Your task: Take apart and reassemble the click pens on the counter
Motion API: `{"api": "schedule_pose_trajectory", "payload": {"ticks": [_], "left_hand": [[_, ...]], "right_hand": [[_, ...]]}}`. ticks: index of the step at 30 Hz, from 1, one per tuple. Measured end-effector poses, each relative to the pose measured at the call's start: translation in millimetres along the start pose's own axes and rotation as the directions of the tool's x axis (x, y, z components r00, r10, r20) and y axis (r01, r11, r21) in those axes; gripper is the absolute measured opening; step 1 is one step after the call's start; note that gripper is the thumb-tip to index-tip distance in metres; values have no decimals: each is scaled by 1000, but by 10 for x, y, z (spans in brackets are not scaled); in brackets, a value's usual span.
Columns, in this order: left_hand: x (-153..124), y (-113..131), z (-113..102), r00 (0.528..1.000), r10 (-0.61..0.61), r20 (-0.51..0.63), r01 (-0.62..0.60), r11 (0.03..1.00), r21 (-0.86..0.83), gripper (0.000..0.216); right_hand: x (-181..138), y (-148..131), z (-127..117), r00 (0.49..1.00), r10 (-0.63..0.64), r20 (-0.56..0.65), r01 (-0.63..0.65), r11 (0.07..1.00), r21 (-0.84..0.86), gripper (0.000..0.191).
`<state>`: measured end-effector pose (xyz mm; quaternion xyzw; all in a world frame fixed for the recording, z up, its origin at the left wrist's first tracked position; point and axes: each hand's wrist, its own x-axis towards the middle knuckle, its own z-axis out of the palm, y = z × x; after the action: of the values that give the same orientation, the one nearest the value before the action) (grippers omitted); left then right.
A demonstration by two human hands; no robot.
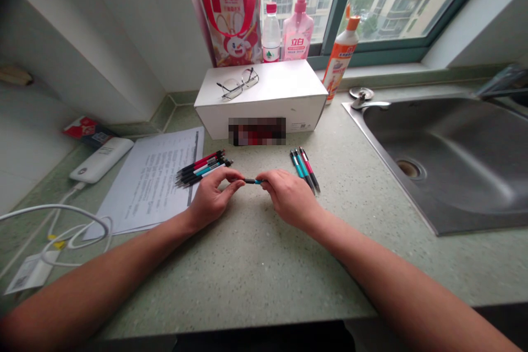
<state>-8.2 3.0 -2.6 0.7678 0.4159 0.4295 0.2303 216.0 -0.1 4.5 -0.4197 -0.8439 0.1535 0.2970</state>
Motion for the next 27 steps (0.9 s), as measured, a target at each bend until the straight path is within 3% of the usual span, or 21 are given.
{"api": "schedule_pose_trajectory", "payload": {"ticks": [27], "left_hand": [[14,-11,2,1000,-4,-4,5,1000,21,7]], "right_hand": [[-4,25,22,1000,7,4,-7,1000,-9,21]]}}
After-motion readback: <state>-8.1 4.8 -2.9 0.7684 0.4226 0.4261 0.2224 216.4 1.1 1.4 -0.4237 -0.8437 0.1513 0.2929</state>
